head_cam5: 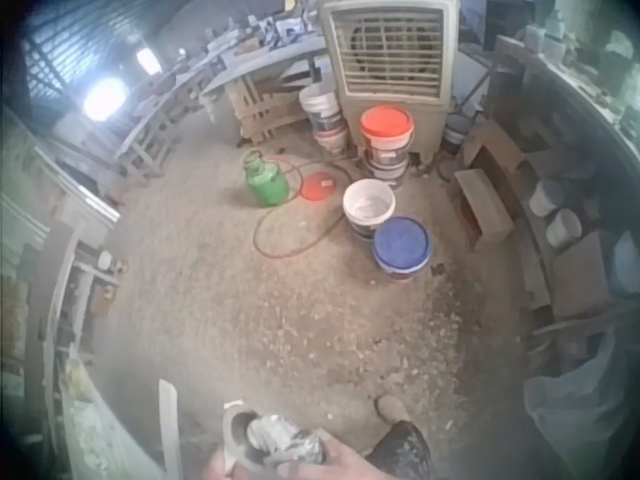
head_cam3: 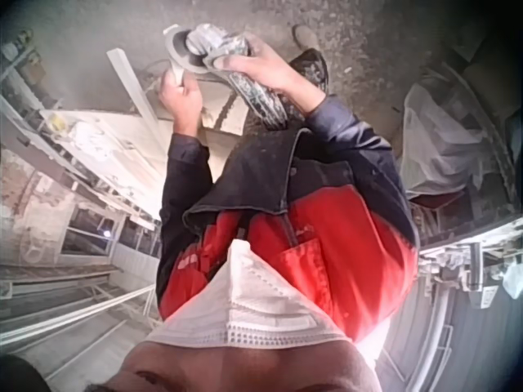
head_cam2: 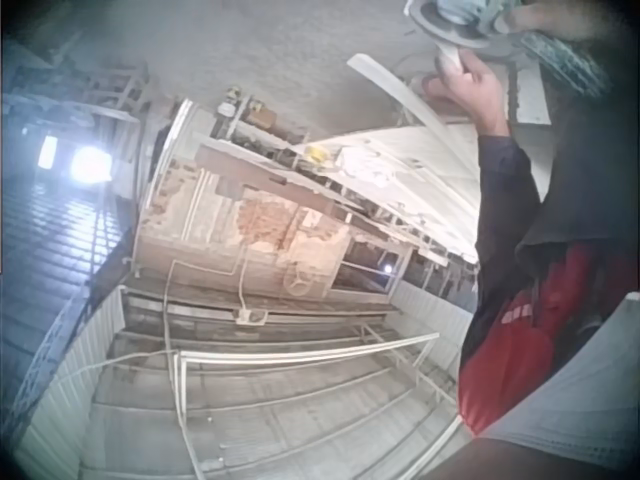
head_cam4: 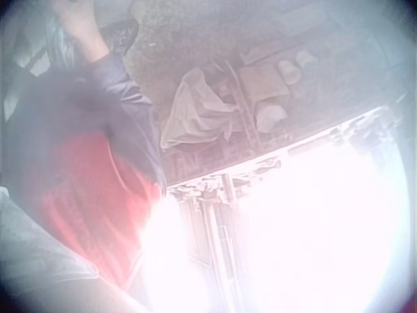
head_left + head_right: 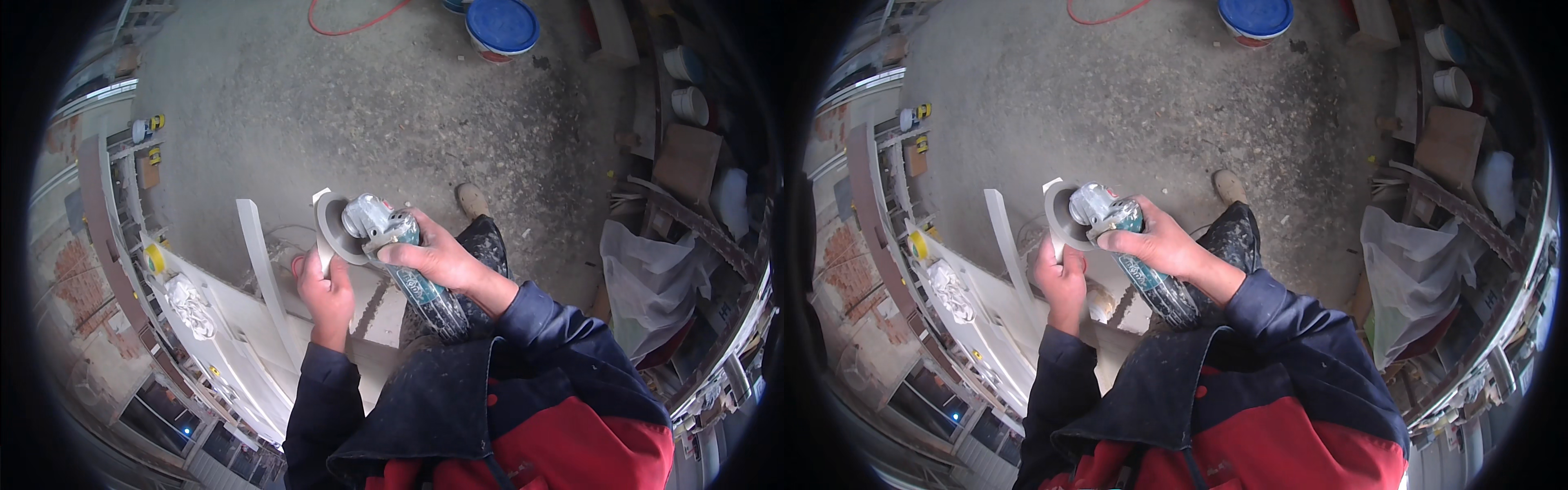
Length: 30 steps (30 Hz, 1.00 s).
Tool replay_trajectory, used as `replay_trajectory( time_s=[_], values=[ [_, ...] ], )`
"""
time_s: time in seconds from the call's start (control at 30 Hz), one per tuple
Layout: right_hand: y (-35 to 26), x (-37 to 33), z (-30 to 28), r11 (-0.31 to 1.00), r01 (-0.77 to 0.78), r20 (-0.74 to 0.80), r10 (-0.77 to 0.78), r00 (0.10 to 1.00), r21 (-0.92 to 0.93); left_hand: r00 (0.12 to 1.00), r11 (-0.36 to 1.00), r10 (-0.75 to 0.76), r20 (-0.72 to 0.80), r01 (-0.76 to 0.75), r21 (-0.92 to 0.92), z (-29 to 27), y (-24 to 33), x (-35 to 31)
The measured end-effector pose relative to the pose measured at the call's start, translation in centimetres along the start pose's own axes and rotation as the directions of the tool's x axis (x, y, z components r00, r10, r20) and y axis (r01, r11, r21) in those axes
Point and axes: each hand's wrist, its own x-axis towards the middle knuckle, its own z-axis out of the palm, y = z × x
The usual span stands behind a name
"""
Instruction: The person uses a handheld angle grinder to sand the edges of several white plastic strips. They handle the strips one at a time, grinding the edges and then placing them back on the workbench.
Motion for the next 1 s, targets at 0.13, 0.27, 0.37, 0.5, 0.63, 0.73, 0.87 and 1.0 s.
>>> replay_trajectory(
  time_s=[0.13, 0.27, 0.37, 0.5, 0.63, 0.73, 0.87, 1.0],
  values=[
    [1.0, 0.6, -0.4, 0.998, -0.045, -0.071, 0.048, 0.996, 0.037, 1.0, 0.997, -0.005, 0.021, 0.004, 0.073, -0.5, -0.5, -0.1],
    [0.7, 0.6, -0.9, 0.983, -0.133, -0.122, 0.148, 0.981, 0.128, 0.996, 0.997, -0.078, 0.033, 0.079, -0.013, -0.6, 0.2, -0.2],
    [0.5, 0.7, -0.9, 0.994, -0.032, -0.102, 0.043, 0.994, 0.106, 0.999, 0.999, -0.033, 0.029, 0.033, 0.022, -0.5, -0.2, 0.0],
    [-0.6, 0.3, -0.3, 1.0, -0.017, -0.031, 0.016, 0.999, -0.002, 0.998, 0.995, 0.061, -0.001, -0.06, 0.078, -0.3, 0.5, -0.1],
    [-0.3, 0.9, -0.8, 0.998, -0.033, -0.023, 0.032, 0.999, -0.046, 0.998, 0.995, 0.062, 0.006, -0.062, 0.079, -0.2, 1.2, 0.1],
    [-0.3, 1.1, -1.5, 0.994, -0.103, -0.054, 0.101, 0.993, -0.031, 1.0, 0.996, 0.016, 0.016, -0.018, 0.083, -0.4, 1.3, 0.0],
    [-0.1, 0.8, -1.9, 0.995, -0.09, -0.077, 0.087, 0.993, -0.036, 0.999, 0.999, -0.023, 0.033, 0.022, 0.047, -0.6, 0.9, 0.1],
    [-1.6, 0.0, -0.9, 0.998, -0.012, -0.011, 0.011, 1.0, -0.065, 0.999, 0.997, 0.025, 0.021, -0.026, 0.067, -0.5, 0.3, 0.0]
  ],
)
